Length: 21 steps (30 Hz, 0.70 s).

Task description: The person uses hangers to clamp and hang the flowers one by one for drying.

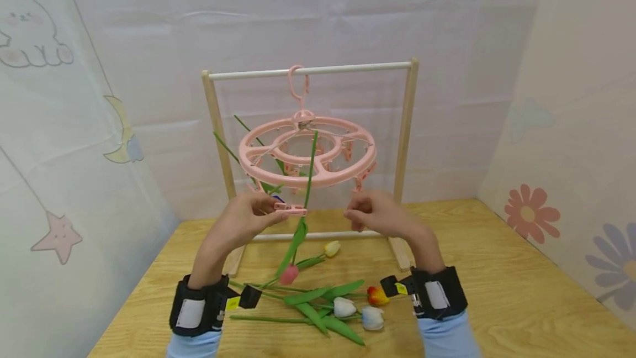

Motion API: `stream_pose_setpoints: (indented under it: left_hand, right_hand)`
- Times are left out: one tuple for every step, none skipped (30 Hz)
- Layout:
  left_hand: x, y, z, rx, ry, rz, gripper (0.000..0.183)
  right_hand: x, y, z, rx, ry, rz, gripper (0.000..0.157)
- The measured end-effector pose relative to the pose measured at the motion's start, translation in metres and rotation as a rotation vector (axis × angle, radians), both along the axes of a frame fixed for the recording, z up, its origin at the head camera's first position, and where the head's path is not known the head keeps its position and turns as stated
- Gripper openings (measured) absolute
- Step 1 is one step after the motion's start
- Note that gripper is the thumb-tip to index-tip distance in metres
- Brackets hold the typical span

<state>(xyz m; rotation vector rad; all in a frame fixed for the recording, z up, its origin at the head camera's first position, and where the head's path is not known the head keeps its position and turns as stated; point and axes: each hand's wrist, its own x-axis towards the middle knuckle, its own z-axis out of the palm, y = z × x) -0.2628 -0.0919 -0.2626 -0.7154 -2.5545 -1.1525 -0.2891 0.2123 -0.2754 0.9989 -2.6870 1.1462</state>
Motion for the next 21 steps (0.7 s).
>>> stream_pose_setpoints:
  left_hand:
    - [0.000,0.000,0.000,-0.001,0.002,-0.002,0.016]
    - [-0.001,0.001,0.000,-0.003,0.007,-0.004,0.016]
    - [-0.001,0.001,0.000,-0.006,0.007,-0.003,0.017]
    - [-0.002,0.001,0.000,-0.008,0.008,-0.004,0.016]
    - [-0.002,0.002,0.000,-0.010,0.009,0.000,0.017]
    - [-0.002,0.002,-0.001,-0.014,0.009,0.004,0.018]
    - [-0.003,0.002,-0.001,-0.013,0.005,0.005,0.018]
    - [-0.003,0.003,-0.002,-0.014,0.000,0.006,0.018]
    - [-0.003,0.003,-0.002,-0.016,-0.008,0.012,0.018]
    - [-0.003,0.003,-0.003,-0.015,-0.017,0.019,0.019]
    - [-0.003,0.003,-0.003,-0.016,-0.021,0.027,0.020]
    - [-0.002,0.003,-0.003,-0.017,-0.027,0.032,0.021]
    - [-0.002,0.003,-0.003,-0.016,-0.033,0.037,0.020]
    - [-0.002,0.003,-0.003,-0.016,-0.032,0.039,0.020]
    - [-0.002,0.003,-0.003,-0.017,-0.034,0.045,0.020]
    - [-0.002,0.003,-0.003,-0.016,-0.036,0.051,0.020]
    - [-0.002,0.002,-0.003,-0.016,-0.035,0.055,0.020]
    - [-0.002,0.002,-0.002,-0.016,-0.035,0.058,0.020]
    - [-0.002,0.002,-0.002,-0.016,-0.033,0.059,0.019]
    - [-0.002,0.003,-0.002,-0.019,-0.030,0.063,0.020]
    - [-0.003,0.003,-0.001,-0.021,-0.034,0.070,0.020]
  right_hand:
    - [0.001,0.006,0.002,0.006,-0.001,-0.035,0.017]
    - [0.002,0.011,0.003,0.009,0.000,-0.070,0.018]
    - [0.002,0.016,0.003,0.016,0.010,-0.108,0.018]
    - [0.002,0.019,0.003,0.025,0.026,-0.149,0.018]
    - [0.001,0.021,0.002,0.033,0.043,-0.191,0.019]
    - [-0.001,0.021,0.001,0.040,0.058,-0.230,0.023]
    - [-0.003,0.021,-0.001,0.048,0.075,-0.265,0.029]
    - [-0.006,0.019,-0.003,0.057,0.097,-0.293,0.038]
    - [-0.009,0.017,-0.005,0.063,0.121,-0.316,0.045]
    - [-0.012,0.015,-0.007,0.058,0.147,-0.327,0.049]
    - [-0.014,0.012,-0.009,0.046,0.176,-0.332,0.048]
    - [-0.016,0.009,-0.010,0.032,0.206,-0.331,0.045]
    - [-0.017,0.007,-0.011,0.019,0.237,-0.328,0.040]
    - [-0.018,0.005,-0.012,0.000,0.258,-0.322,0.033]
    - [-0.019,0.004,-0.012,-0.015,0.278,-0.313,0.026]
    - [-0.019,0.002,-0.012,-0.028,0.286,-0.296,0.018]
    - [-0.019,0.001,-0.012,-0.033,0.284,-0.276,0.014]
    - [-0.018,0.000,-0.012,-0.037,0.273,-0.249,0.012]
    - [-0.018,0.000,-0.011,-0.036,0.258,-0.223,0.010]
    - [-0.017,0.000,-0.011,-0.030,0.238,-0.198,0.010]
    - [-0.017,0.001,-0.010,-0.019,0.217,-0.172,0.010]
